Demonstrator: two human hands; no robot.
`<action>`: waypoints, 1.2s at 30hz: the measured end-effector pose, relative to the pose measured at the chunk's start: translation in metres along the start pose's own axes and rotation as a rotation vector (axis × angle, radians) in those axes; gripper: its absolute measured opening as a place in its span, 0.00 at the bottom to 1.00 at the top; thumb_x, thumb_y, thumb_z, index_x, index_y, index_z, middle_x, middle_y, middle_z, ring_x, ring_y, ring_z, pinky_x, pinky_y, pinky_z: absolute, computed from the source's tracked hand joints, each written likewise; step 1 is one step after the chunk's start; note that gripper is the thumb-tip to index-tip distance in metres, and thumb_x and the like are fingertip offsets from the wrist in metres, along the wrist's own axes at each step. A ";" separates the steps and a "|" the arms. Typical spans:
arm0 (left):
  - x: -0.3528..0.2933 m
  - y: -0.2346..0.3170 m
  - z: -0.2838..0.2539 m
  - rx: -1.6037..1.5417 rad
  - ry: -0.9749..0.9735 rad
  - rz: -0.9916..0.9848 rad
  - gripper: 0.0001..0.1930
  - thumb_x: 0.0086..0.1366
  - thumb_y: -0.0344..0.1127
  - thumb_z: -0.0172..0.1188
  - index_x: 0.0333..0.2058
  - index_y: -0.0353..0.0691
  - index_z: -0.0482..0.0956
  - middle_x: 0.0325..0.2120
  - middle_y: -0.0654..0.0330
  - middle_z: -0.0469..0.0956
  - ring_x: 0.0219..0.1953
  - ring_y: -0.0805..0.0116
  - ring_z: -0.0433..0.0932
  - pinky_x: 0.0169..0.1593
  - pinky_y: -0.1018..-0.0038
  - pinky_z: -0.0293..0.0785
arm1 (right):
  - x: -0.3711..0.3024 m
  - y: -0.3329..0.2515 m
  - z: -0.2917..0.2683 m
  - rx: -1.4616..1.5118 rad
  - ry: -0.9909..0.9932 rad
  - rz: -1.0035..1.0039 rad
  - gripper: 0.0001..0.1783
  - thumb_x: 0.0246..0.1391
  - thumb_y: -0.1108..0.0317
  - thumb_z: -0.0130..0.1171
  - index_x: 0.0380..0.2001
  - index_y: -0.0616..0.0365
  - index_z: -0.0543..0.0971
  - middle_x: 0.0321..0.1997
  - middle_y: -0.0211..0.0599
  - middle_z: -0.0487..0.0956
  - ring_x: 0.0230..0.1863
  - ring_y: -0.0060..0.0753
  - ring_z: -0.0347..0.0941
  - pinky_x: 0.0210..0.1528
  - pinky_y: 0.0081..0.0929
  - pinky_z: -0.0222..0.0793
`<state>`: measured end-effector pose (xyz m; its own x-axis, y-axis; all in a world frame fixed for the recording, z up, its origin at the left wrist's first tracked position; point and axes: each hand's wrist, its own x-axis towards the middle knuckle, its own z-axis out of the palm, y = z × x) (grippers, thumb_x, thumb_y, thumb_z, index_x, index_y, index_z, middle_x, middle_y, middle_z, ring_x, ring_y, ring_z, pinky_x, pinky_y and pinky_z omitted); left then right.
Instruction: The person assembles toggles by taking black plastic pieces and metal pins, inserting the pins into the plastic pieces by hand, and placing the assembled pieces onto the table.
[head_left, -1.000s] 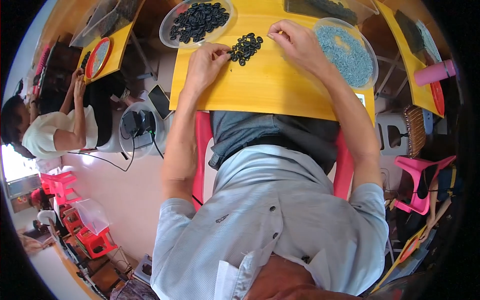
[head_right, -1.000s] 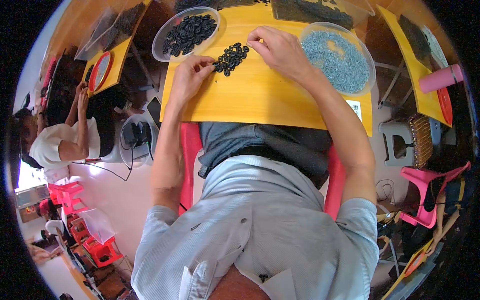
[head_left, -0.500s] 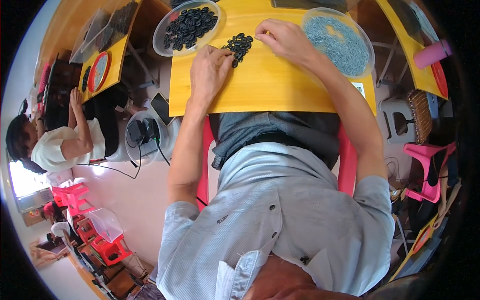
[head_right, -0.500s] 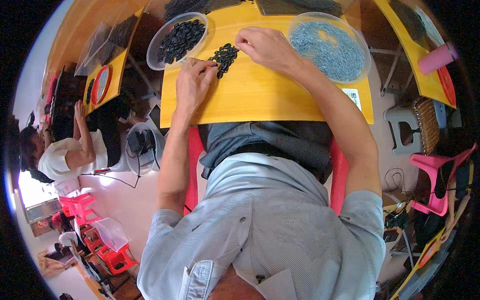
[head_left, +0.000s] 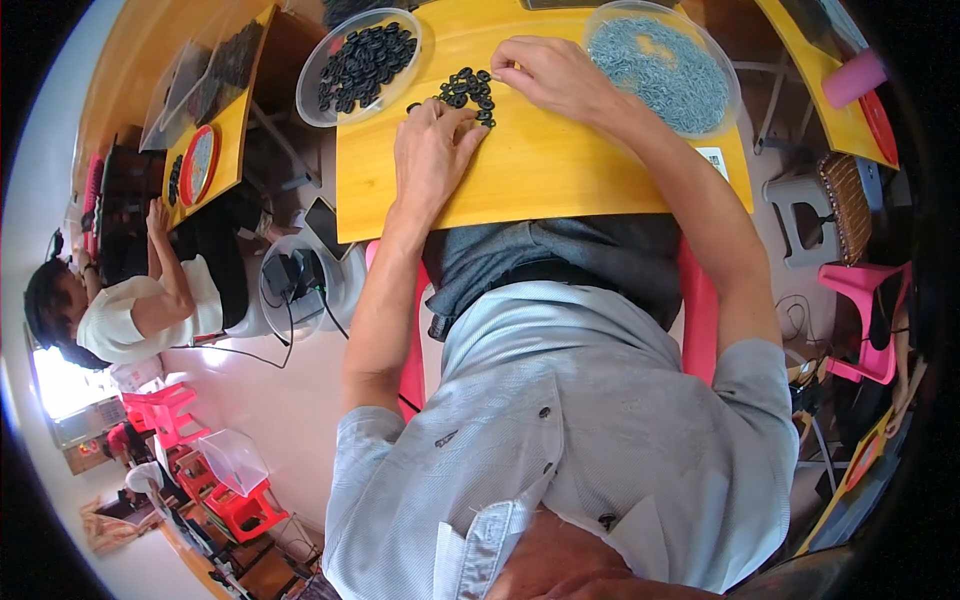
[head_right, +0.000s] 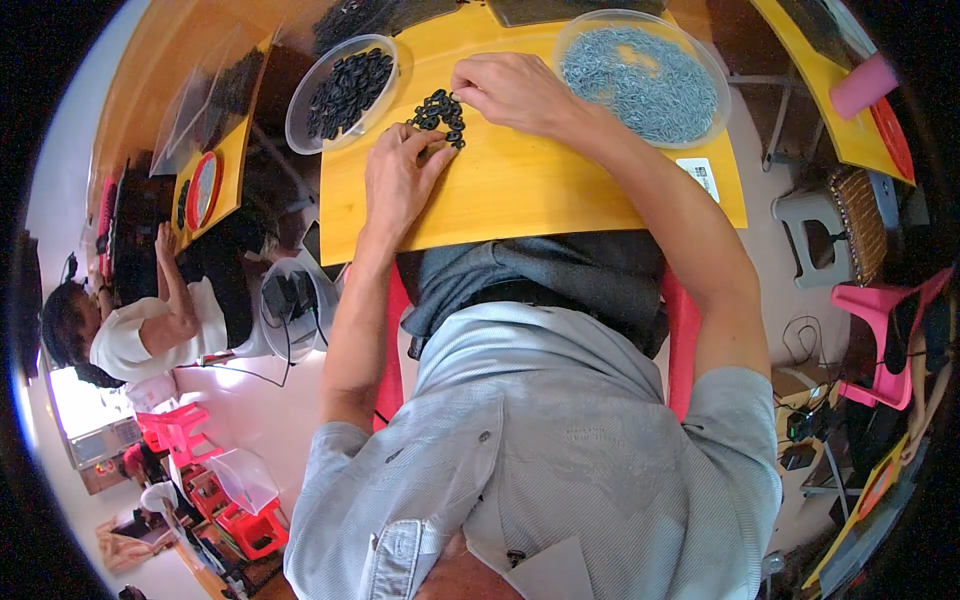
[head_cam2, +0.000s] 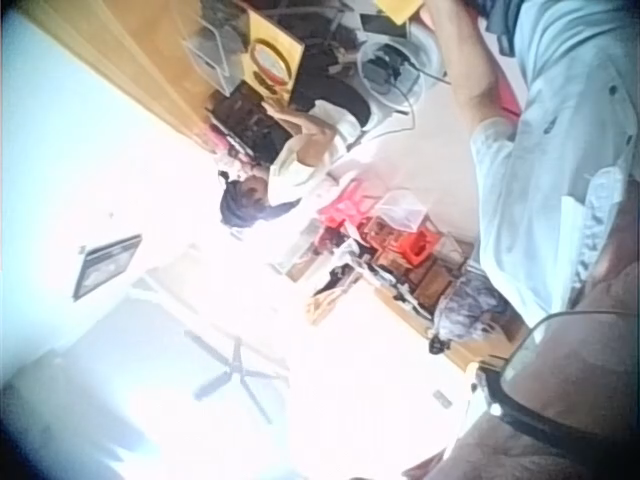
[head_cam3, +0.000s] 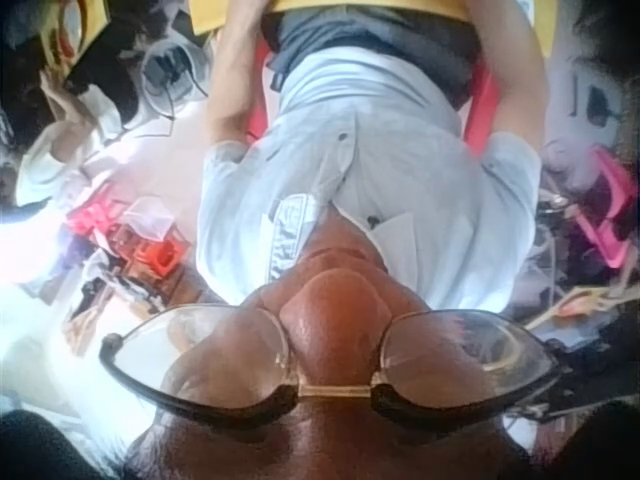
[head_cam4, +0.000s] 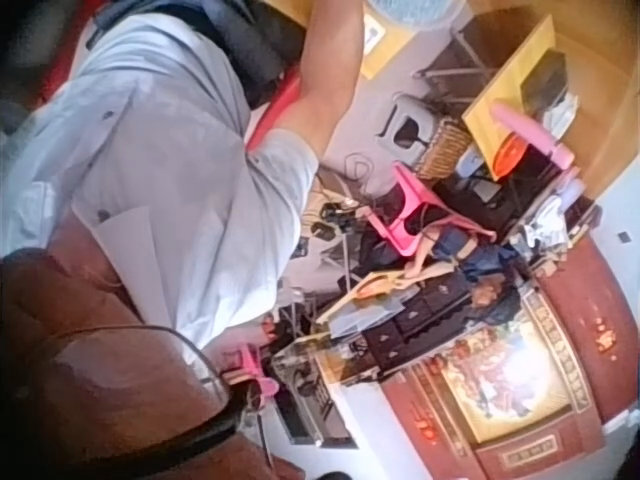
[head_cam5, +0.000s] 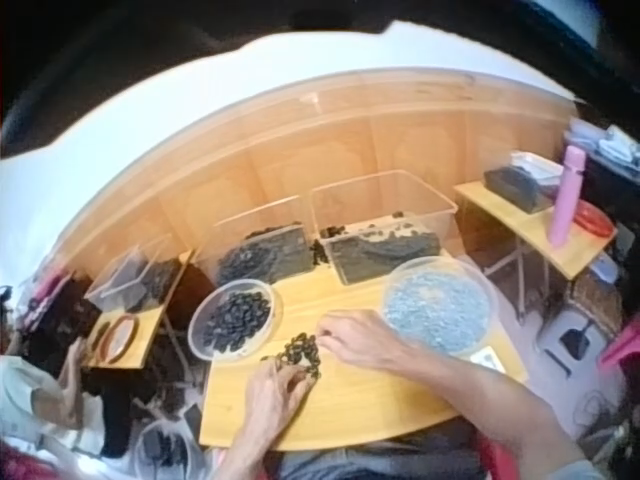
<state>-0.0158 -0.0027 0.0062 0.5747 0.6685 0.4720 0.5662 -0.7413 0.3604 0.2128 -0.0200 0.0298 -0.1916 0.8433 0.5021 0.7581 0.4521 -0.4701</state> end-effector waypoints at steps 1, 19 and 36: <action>0.001 0.002 0.000 0.001 -0.004 0.010 0.10 0.55 0.35 0.70 0.35 0.40 0.86 0.28 0.56 0.76 0.35 0.55 0.76 0.39 0.61 0.71 | 0.000 0.001 0.000 -0.006 -0.004 0.000 0.11 0.60 0.62 0.57 0.36 0.59 0.78 0.33 0.41 0.80 0.35 0.46 0.77 0.38 0.38 0.71; 0.025 0.013 0.000 0.062 -0.201 0.064 0.08 0.57 0.33 0.67 0.35 0.38 0.86 0.30 0.53 0.79 0.39 0.51 0.78 0.43 0.58 0.74 | 0.001 0.002 -0.003 -0.017 -0.038 0.037 0.13 0.60 0.61 0.53 0.35 0.58 0.80 0.37 0.43 0.83 0.40 0.49 0.79 0.43 0.44 0.73; 0.015 0.002 0.014 -1.008 -0.030 -0.579 0.09 0.69 0.30 0.60 0.39 0.27 0.82 0.28 0.60 0.82 0.27 0.79 0.77 0.32 0.81 0.73 | 0.001 -0.010 0.014 0.570 -0.176 0.245 0.09 0.61 0.68 0.58 0.37 0.64 0.79 0.29 0.32 0.80 0.31 0.20 0.77 0.35 0.22 0.72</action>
<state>0.0022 0.0064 0.0028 0.4050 0.9142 0.0124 0.0298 -0.0268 0.9992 0.1960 -0.0196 0.0247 -0.1911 0.9548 0.2277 0.3517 0.2831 -0.8923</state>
